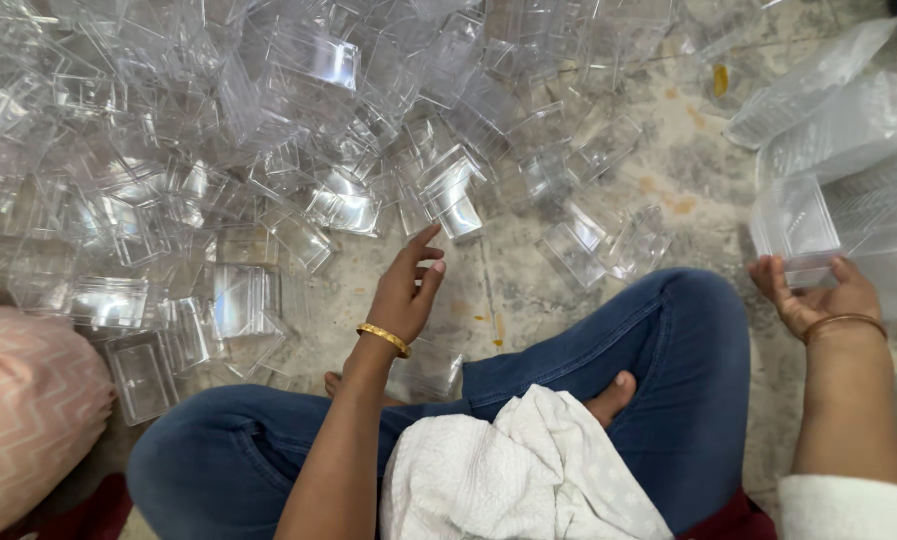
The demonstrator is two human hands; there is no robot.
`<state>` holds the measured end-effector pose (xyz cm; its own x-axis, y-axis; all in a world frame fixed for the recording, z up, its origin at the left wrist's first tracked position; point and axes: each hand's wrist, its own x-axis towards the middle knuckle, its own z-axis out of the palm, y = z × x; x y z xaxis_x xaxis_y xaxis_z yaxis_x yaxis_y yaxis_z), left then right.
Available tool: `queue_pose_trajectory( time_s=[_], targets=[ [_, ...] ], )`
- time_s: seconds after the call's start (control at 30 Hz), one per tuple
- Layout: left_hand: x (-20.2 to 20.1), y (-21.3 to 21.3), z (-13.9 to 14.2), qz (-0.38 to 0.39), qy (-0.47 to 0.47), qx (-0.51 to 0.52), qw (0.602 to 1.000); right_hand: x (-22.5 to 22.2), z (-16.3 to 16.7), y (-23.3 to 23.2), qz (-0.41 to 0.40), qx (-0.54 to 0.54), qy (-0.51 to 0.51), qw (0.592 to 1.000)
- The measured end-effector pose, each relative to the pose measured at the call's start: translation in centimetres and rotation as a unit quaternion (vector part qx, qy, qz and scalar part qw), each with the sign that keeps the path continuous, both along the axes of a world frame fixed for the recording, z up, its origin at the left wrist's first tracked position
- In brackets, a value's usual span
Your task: The person sits on the floor and repeatedly picks up clear plastic containers from a large pile, aligns them, and stacks them into neat piles. The person occasionally inspects individual containers and places them into the growing stacks.
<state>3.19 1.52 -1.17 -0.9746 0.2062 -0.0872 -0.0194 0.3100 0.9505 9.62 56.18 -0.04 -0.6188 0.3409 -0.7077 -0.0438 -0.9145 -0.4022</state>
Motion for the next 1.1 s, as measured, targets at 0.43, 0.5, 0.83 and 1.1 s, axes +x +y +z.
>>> queue_pose_trajectory(
  time_s=[0.43,0.5,0.83,1.1],
  targets=[
    [-3.8,-4.3,-1.2,0.053,0.213,-0.244,0.945,-2.1,0.1,-7.2,-0.059,0.105,0.081,0.99],
    [-5.9,-4.3,-0.9,0.065,0.253,-0.284,0.923,-3.0,0.2,-9.8,0.142,0.324,0.136,0.925],
    [-15.0,0.0,3.9,0.061,-0.052,-0.48,0.874,-11.8,-4.2,-17.0,0.465,0.745,-0.155,0.453],
    [-10.3,1.0,-3.8,0.004,0.002,-0.445,0.896,-11.6,-5.4,-19.9,0.462,0.759,0.07,0.453]
  ],
)
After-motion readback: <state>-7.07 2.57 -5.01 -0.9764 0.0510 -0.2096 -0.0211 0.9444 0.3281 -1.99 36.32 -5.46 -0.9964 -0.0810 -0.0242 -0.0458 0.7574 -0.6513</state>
